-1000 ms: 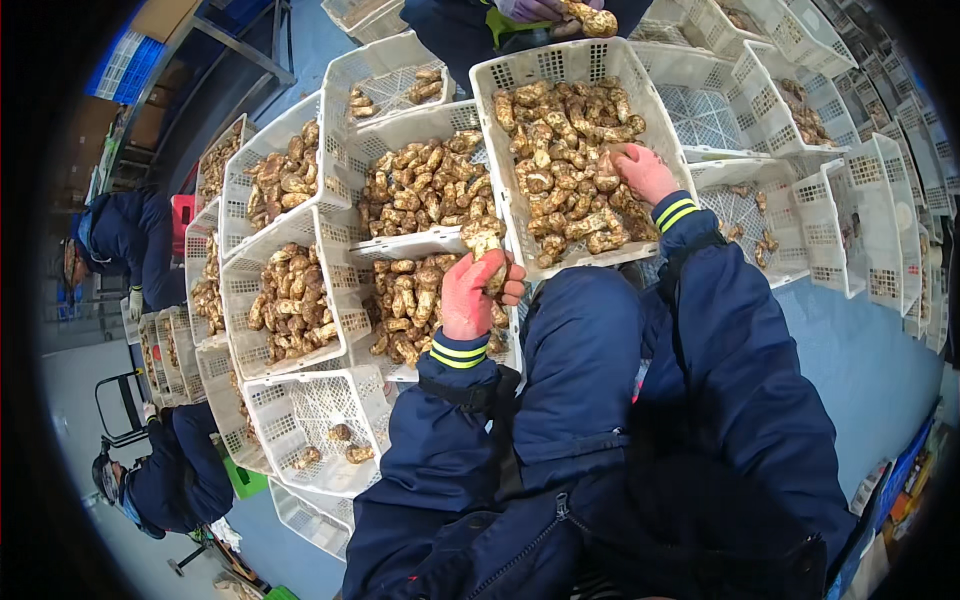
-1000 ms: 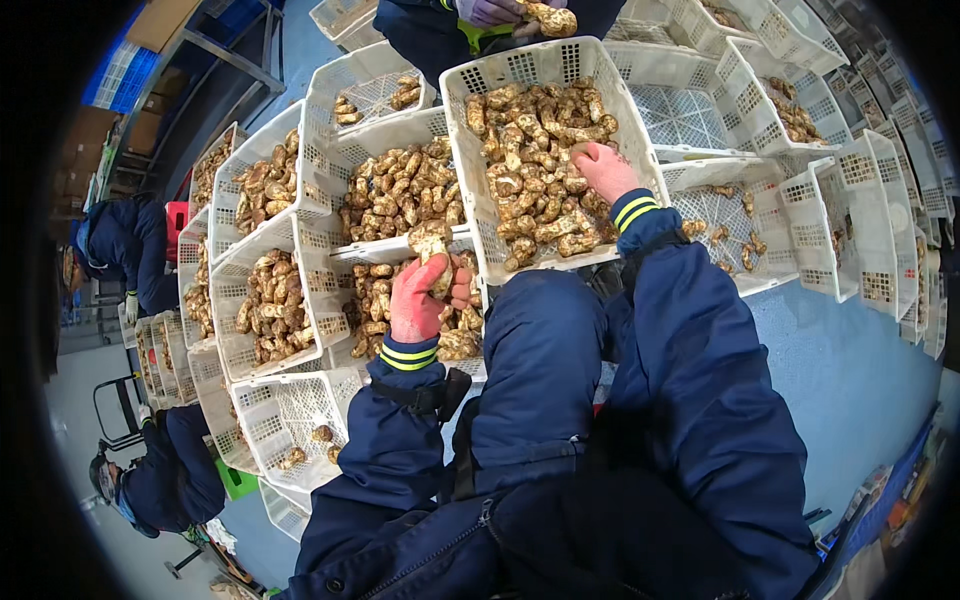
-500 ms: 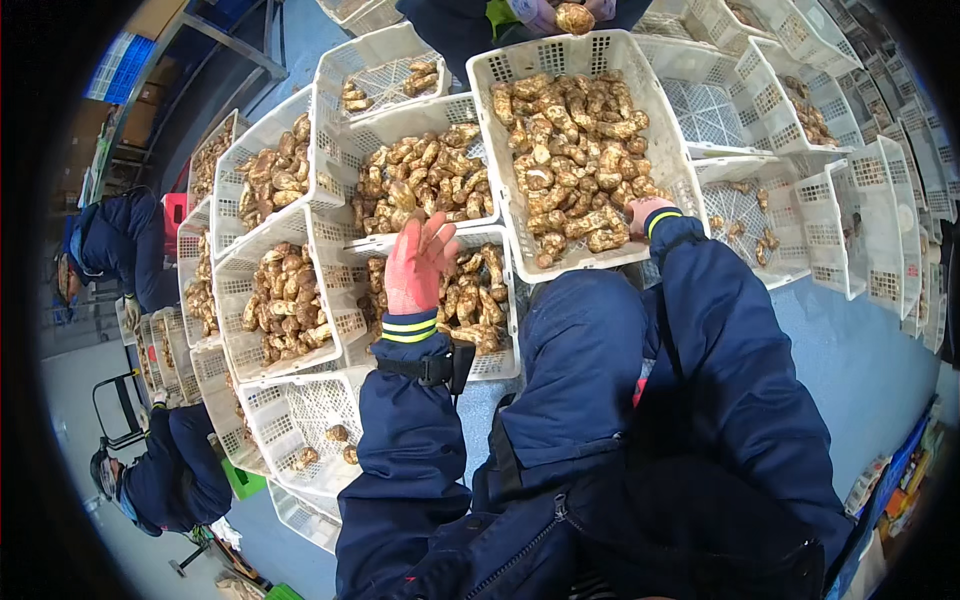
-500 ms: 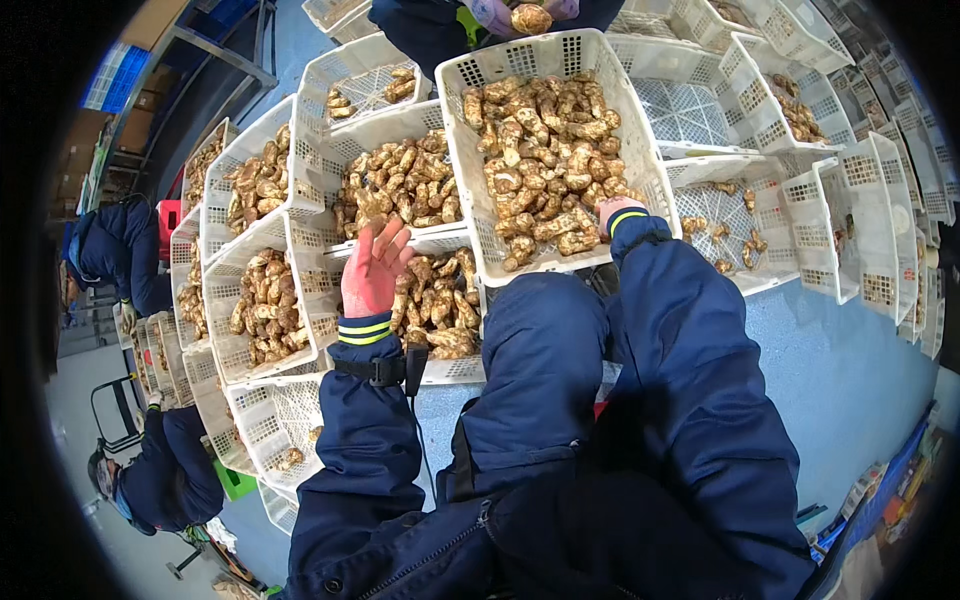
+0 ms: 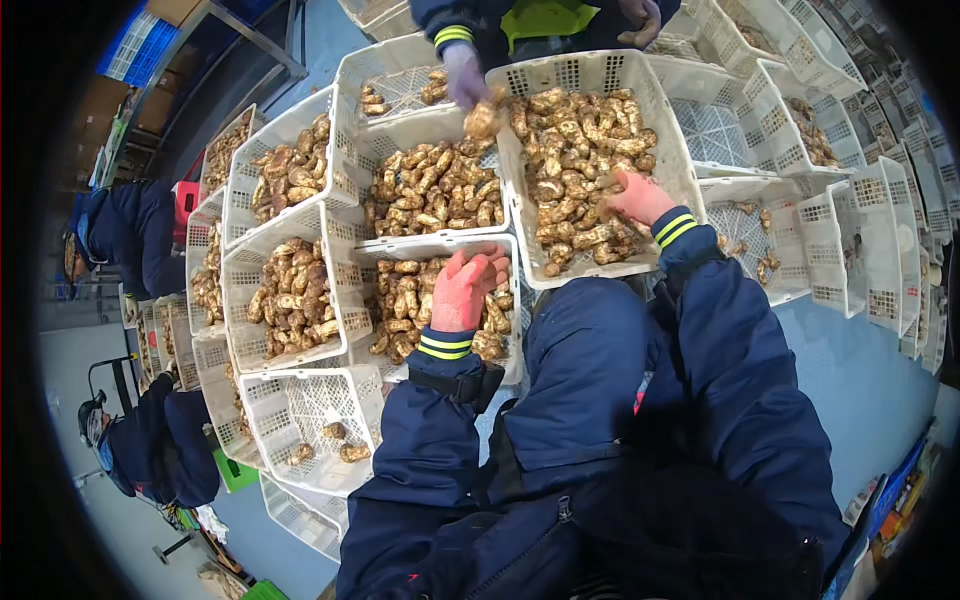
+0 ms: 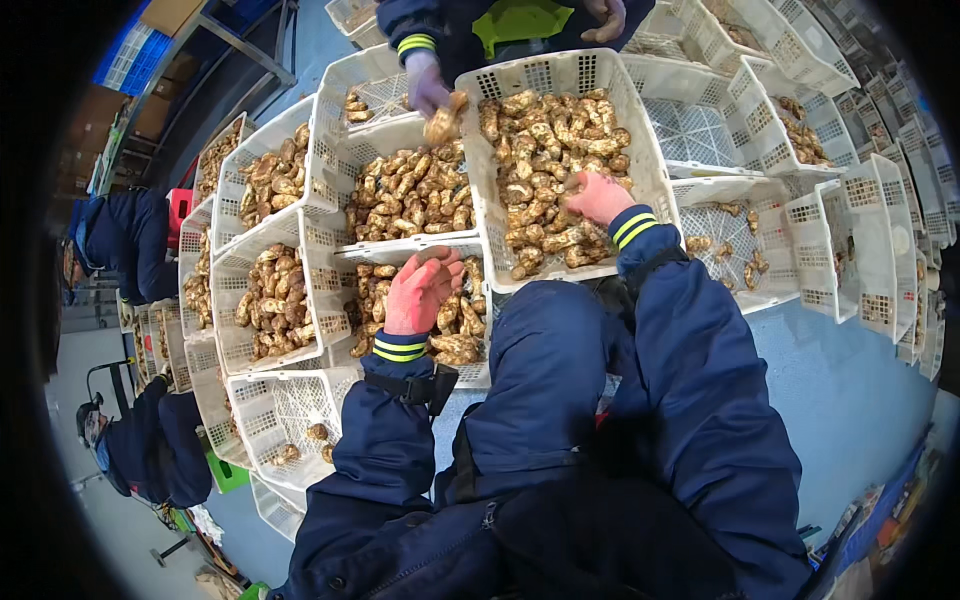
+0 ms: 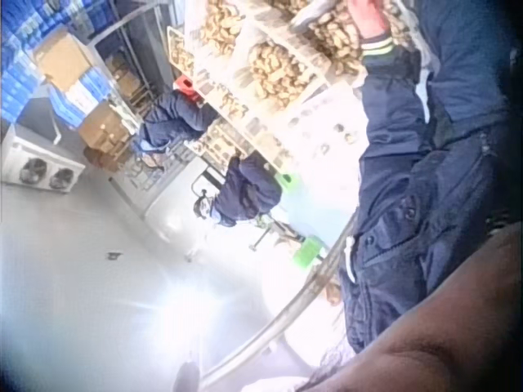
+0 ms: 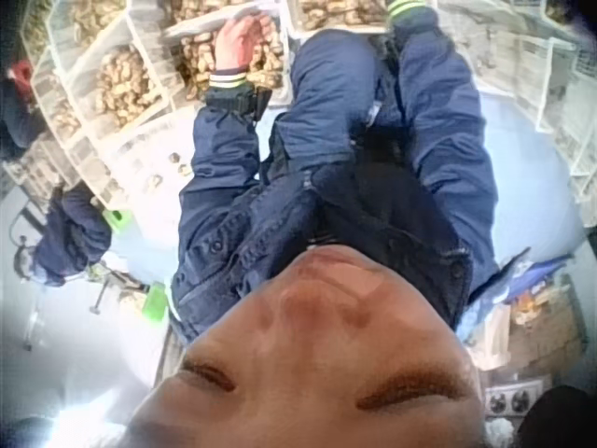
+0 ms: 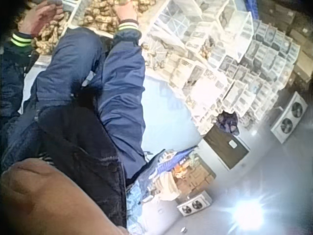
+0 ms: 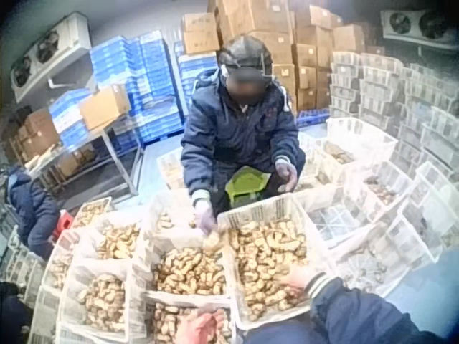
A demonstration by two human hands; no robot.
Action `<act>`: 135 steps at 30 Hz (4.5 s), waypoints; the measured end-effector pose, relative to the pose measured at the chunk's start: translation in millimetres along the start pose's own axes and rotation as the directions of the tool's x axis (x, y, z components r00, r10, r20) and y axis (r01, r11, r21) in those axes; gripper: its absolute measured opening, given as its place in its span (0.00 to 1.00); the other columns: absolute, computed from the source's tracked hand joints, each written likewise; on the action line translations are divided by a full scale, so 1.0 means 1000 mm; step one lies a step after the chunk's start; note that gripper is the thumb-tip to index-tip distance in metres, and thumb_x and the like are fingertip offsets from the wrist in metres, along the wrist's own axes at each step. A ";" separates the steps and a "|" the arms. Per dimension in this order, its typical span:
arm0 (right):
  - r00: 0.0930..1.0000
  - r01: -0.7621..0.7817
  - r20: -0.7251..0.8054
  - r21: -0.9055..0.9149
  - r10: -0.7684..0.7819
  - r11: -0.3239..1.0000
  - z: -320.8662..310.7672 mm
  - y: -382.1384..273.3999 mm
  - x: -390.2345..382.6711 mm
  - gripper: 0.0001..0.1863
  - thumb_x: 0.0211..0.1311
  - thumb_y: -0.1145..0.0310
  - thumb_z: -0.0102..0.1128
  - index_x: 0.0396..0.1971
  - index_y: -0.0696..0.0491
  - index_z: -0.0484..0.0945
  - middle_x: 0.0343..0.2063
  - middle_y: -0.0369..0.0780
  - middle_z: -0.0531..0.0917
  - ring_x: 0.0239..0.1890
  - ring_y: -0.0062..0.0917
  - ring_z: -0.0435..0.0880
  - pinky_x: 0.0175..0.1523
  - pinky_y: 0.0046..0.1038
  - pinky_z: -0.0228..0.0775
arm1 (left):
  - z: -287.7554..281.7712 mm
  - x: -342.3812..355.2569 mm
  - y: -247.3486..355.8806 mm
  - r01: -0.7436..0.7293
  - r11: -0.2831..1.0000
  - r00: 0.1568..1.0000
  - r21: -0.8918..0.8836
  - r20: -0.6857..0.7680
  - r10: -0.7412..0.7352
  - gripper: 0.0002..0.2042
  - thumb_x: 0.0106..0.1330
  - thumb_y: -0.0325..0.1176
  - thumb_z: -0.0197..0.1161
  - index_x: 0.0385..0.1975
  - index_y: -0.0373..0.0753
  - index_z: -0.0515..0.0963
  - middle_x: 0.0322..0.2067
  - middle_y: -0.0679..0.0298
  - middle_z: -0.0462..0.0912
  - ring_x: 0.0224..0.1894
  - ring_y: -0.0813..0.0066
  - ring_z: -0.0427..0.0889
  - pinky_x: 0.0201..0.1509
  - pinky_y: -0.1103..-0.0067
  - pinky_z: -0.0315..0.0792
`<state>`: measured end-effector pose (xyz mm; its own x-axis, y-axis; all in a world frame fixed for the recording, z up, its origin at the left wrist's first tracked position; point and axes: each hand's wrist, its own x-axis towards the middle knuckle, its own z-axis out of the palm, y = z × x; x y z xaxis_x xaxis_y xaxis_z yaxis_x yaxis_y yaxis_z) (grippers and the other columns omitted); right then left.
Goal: The person is sorting and cleaning ginger roots from one basket into another.
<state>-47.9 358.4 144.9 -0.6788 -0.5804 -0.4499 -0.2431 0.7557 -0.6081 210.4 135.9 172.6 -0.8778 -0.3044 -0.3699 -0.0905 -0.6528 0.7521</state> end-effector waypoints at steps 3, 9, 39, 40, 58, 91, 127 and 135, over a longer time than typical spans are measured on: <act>0.936 0.049 0.151 0.839 -0.318 0.541 -0.021 -0.047 -0.036 0.20 0.57 0.62 0.62 0.47 0.56 0.74 0.26 0.35 0.80 0.26 0.17 0.79 0.34 0.19 0.72 | 0.018 0.003 0.000 -0.054 0.908 0.997 0.415 -0.020 0.068 0.19 0.64 0.30 0.59 0.53 0.30 0.69 0.46 0.58 0.77 0.43 0.75 0.78 0.48 0.80 0.71; 0.902 0.002 0.329 0.644 -0.279 0.765 -0.015 -0.101 -0.068 0.18 0.64 0.58 0.54 0.45 0.56 0.77 0.30 0.35 0.82 0.26 0.18 0.82 0.30 0.20 0.73 | 0.072 -0.008 -0.010 -0.191 0.792 0.981 0.579 0.139 0.135 0.24 0.59 0.38 0.65 0.52 0.32 0.70 0.39 0.60 0.77 0.36 0.79 0.76 0.39 0.82 0.72; 0.969 -0.228 -0.163 -0.302 0.185 0.926 -0.006 0.060 0.010 0.21 0.57 0.56 0.47 0.46 0.50 0.79 0.45 0.49 0.80 0.51 0.39 0.78 0.58 0.35 0.67 | -0.032 0.026 0.053 -0.128 0.931 0.992 -0.343 -0.034 0.124 0.22 0.70 0.42 0.51 0.58 0.34 0.66 0.53 0.47 0.73 0.58 0.56 0.71 0.62 0.66 0.69; 0.974 -0.204 -0.158 -0.302 0.162 0.931 0.000 0.060 0.012 0.21 0.58 0.56 0.47 0.47 0.50 0.78 0.46 0.49 0.80 0.51 0.39 0.78 0.58 0.35 0.67 | -0.034 0.027 0.056 -0.142 0.931 0.986 -0.337 0.032 0.162 0.22 0.71 0.41 0.50 0.58 0.32 0.65 0.53 0.48 0.73 0.57 0.57 0.72 0.61 0.66 0.69; 0.955 -0.278 -0.174 -0.253 0.239 0.927 0.035 0.060 0.040 0.44 0.47 0.49 0.65 0.61 0.58 0.60 0.51 0.54 0.76 0.54 0.44 0.76 0.58 0.36 0.67 | -0.025 0.006 -0.003 0.088 0.957 0.992 -0.275 -0.059 -0.109 0.21 0.69 0.41 0.54 0.55 0.31 0.67 0.49 0.51 0.76 0.48 0.61 0.77 0.53 0.68 0.72; 0.969 -0.241 -0.085 -0.511 0.231 0.825 0.034 0.054 0.040 0.27 0.50 0.55 0.59 0.49 0.54 0.74 0.48 0.45 0.80 0.54 0.36 0.77 0.56 0.33 0.71 | -0.022 0.009 -0.019 0.135 0.955 0.989 -0.264 -0.028 -0.147 0.21 0.70 0.42 0.52 0.55 0.33 0.68 0.50 0.52 0.75 0.49 0.61 0.77 0.55 0.67 0.72; 0.911 0.180 0.136 0.718 -0.389 0.673 -0.006 -0.120 -0.062 0.22 0.66 0.57 0.52 0.55 0.56 0.72 0.40 0.35 0.80 0.38 0.18 0.79 0.41 0.21 0.72 | 0.069 -0.030 0.014 0.101 0.994 0.993 0.041 0.063 -0.103 0.18 0.70 0.43 0.52 0.48 0.34 0.72 0.37 0.56 0.81 0.35 0.68 0.81 0.36 0.73 0.74; 0.760 0.347 0.117 0.759 -0.639 0.551 -0.005 -0.121 -0.068 0.24 0.66 0.61 0.52 0.60 0.53 0.68 0.46 0.36 0.79 0.42 0.14 0.76 0.46 0.18 0.68 | 0.063 -0.029 0.013 0.313 0.805 0.937 -0.505 0.302 -0.174 0.20 0.71 0.46 0.47 0.45 0.34 0.74 0.33 0.59 0.81 0.31 0.65 0.80 0.35 0.71 0.74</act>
<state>24.0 307.8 251.8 -0.2796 -0.9597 -0.0298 0.1562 -0.0148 -0.9876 205.2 180.0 227.1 -0.9490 0.0383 -0.3130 -0.1099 -0.9705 0.2145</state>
